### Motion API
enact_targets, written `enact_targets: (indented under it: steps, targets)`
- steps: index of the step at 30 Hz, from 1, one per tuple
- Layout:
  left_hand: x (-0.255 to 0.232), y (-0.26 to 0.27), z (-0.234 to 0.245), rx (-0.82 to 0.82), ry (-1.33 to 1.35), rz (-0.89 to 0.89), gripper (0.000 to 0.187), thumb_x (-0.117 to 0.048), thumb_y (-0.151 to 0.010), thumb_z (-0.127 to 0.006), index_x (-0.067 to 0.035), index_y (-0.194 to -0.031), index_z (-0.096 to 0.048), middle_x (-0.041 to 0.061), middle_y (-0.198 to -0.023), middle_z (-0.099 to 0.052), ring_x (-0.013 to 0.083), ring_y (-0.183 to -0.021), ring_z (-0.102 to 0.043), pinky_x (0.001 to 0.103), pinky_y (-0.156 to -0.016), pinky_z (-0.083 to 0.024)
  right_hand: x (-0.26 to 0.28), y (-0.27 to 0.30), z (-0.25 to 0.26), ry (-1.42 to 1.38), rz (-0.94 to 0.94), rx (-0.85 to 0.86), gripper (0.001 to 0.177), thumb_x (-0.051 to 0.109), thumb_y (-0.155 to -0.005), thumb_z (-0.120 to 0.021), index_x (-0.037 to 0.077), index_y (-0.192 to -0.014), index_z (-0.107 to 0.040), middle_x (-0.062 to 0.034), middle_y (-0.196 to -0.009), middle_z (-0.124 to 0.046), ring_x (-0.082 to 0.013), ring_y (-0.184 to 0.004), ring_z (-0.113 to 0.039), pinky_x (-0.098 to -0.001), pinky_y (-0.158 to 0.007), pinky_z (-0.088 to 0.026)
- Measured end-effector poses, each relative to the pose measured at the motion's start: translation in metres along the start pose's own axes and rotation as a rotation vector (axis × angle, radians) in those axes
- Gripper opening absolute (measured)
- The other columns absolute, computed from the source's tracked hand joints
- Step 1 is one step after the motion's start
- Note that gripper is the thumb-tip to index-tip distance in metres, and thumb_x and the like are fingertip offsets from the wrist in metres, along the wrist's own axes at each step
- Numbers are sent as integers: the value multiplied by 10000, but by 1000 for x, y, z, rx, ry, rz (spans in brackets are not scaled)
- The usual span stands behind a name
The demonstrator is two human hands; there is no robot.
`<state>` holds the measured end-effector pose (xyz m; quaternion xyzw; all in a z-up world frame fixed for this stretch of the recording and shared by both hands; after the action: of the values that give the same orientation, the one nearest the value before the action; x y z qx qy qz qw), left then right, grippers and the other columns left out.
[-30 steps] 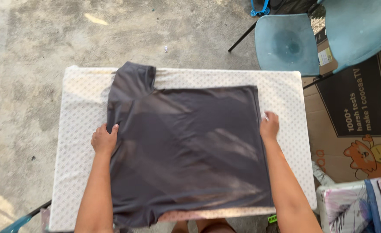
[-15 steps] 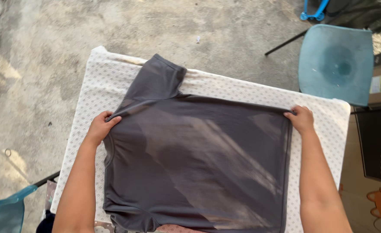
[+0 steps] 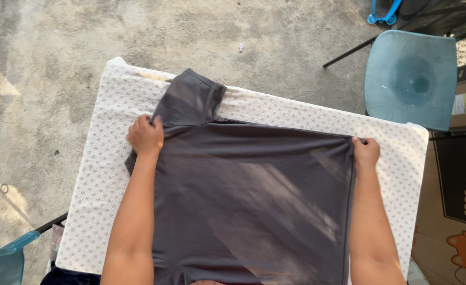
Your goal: The person picks up a shirt, spreads it flat on a table, and folds the sleeves and body together by hand until it is a neat rectangle, then places it onto a stack of folded laundry.
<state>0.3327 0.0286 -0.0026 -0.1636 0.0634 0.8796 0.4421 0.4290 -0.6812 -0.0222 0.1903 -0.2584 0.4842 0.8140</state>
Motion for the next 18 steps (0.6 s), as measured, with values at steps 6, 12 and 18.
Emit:
enact_targets:
  steps: [6,12,18]
  targets:
    - [-24,-63,-40,249,226,106,505,-514,-879,-789,-172,-1240,-700,76,-1223,-698,305,-1186,-631,480,-1051,-448,26,24,-11,189,108,-217,188,238,-1118,-577,61,-1115,-514,-172,-957,-711,-411,-859,-673,-530,-717,-498]
    - [-54,-49,-34,-188,31,99,270,-291,-854,-776,-144,-1077,-735,55,-1040,-692,301,-1004,-652,528,-910,-461,25,23,-16,429,188,-228,203,259,-1121,-544,66,-1097,-485,-140,-1058,-686,-402,-800,-677,-519,-623,-518]
    - [-149,-6,-12,-159,-292,-1100,119,-140,-1010,-618,-144,-1088,-707,24,-1168,-655,201,-996,-624,339,-824,-554,23,23,-15,433,205,-202,230,303,-1133,-527,81,-1081,-496,-116,-1041,-661,-382,-759,-680,-499,-610,-527]
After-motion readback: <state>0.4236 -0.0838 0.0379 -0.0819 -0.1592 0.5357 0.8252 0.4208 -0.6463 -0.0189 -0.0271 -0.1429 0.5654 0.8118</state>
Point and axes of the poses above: each hand's wrist, its own y-axis away from the middle knuckle, its own z-axis out of the back of the hand, x = y × z, the point moved 2 cm from there along -y, towards the middle knuckle
